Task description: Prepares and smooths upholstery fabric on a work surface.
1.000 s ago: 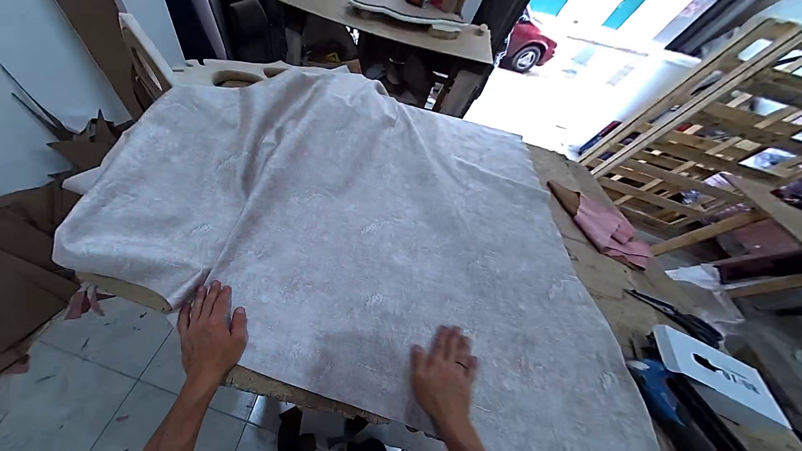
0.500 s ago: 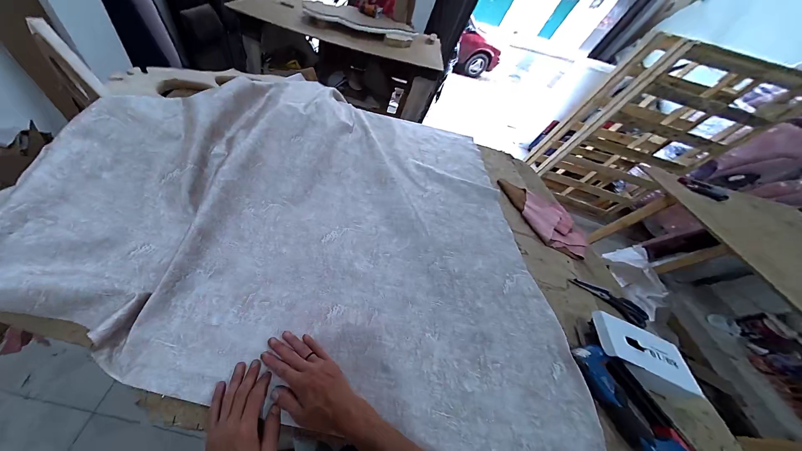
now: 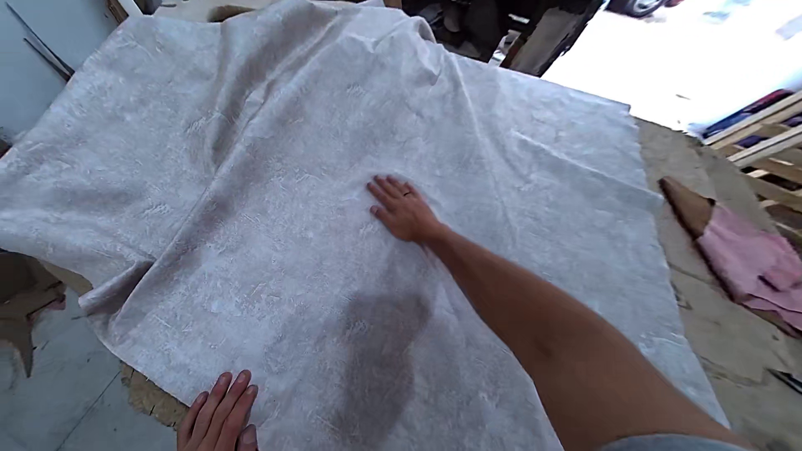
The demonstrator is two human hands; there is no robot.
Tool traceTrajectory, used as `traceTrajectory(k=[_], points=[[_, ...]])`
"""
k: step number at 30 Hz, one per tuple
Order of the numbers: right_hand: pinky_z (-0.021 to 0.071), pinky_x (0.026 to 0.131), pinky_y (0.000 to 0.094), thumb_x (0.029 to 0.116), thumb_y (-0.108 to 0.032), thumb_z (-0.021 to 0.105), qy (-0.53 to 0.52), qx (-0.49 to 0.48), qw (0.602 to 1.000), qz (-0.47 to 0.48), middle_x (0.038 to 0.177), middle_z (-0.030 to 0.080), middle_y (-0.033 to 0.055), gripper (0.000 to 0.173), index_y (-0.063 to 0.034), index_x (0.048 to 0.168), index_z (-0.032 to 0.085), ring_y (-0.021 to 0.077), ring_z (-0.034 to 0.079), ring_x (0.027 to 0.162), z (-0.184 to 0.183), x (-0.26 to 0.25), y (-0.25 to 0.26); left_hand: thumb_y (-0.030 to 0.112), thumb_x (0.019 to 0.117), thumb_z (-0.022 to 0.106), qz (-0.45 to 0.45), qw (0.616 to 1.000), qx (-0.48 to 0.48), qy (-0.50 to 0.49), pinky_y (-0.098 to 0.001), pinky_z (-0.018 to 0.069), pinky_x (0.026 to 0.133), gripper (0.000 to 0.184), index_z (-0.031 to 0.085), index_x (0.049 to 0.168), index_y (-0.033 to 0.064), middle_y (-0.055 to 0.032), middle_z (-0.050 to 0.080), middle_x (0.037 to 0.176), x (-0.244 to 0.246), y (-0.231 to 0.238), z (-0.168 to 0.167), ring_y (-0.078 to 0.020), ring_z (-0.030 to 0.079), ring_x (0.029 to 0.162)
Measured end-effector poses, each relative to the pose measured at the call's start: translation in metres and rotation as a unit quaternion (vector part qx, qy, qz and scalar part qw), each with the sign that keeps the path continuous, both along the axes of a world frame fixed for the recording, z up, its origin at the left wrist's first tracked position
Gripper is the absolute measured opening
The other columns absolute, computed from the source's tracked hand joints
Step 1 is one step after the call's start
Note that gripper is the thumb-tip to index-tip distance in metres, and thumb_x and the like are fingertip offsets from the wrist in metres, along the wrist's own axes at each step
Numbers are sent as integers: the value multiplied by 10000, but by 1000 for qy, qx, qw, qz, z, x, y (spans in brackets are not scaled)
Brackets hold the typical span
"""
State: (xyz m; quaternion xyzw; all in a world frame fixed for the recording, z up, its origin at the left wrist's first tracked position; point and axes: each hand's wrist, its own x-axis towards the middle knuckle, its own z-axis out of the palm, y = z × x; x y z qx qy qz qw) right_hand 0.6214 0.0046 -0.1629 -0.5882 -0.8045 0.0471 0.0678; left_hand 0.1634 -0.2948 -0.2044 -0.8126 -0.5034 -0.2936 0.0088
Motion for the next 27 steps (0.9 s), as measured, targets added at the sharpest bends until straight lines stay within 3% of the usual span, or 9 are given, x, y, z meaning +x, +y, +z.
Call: traceTrajectory(k=[5, 7, 11, 15, 18, 21, 25, 27], points=[[113, 1230, 658, 1041, -621, 127, -17, -25, 990, -137, 1727, 168, 47, 706, -283, 1652, 229, 311, 144, 1588, 5, 7, 22, 476, 1061, 194, 17, 999, 32, -4, -395, 215, 1243, 564, 561, 1420, 243, 51, 553, 1514, 3, 0, -5, -155, 373, 1495], [102, 1213, 702, 1037, -624, 128, -23, -16, 990, -141, 1719, 154, 141, 733, -242, 1656, 223, 386, 135, 1579, 4, -14, -1, 465, 1063, 199, 19, 999, 36, -12, -395, 214, 1241, 558, 569, 1413, 237, 46, 558, 1510, 4, -1, -5, -160, 378, 1492], [138, 1223, 674, 1041, -608, 199, -12, 37, 996, -75, 1705, 206, 152, 697, -256, 1632, 311, 389, 175, 1570, -4, -95, -91, 457, 1063, 193, 19, 999, 32, -23, -404, 213, 1240, 562, 582, 1398, 227, 40, 573, 1496, 7, -1, -4, -162, 385, 1488], [160, 1244, 626, 1039, -563, 240, 5, 49, 999, -7, 1706, 237, 86, 640, -293, 1601, 384, 321, 177, 1580, -3, -183, -205, 442, 1066, 206, 11, 1000, 16, -18, -420, 214, 1244, 551, 580, 1405, 222, 28, 565, 1505, 4, -3, -2, -172, 387, 1488], [126, 1258, 621, 1062, -546, 248, 36, -5, 999, 25, 1719, 205, 45, 605, -319, 1612, 352, 285, 135, 1592, 2, -226, -269, 428, 1065, 216, 2, 1000, 11, -18, -429, 214, 1246, 541, 569, 1420, 221, 26, 552, 1519, 1, -5, -3, -174, 377, 1495], [202, 1242, 609, 1065, -502, 291, 68, 13, 995, 74, 1681, 318, 13, 542, -349, 1567, 430, 274, 253, 1562, -1, -247, -313, 431, 1066, 201, 4, 999, 22, -23, -429, 223, 1240, 551, 572, 1416, 222, 28, 561, 1509, 2, -4, -6, -172, 389, 1487], [174, 1261, 565, 1062, -510, 350, 102, -3, 977, 185, 1681, 314, -49, 541, -305, 1550, 461, 225, 222, 1574, -3, -241, -334, 459, 1056, 161, 14, 999, 41, -21, -427, 248, 1221, 581, 574, 1400, 236, 41, 567, 1500, 3, -3, -10, -180, 395, 1481], [182, 1270, 528, 1058, -501, 360, 172, -13, 967, 189, 1635, 403, -58, 524, -277, 1501, 530, 199, 273, 1555, -2, -236, -331, 462, 1055, 166, 16, 999, 45, -20, -430, 257, 1213, 580, 576, 1396, 233, 32, 573, 1494, 3, -3, -11, -187, 404, 1473]])
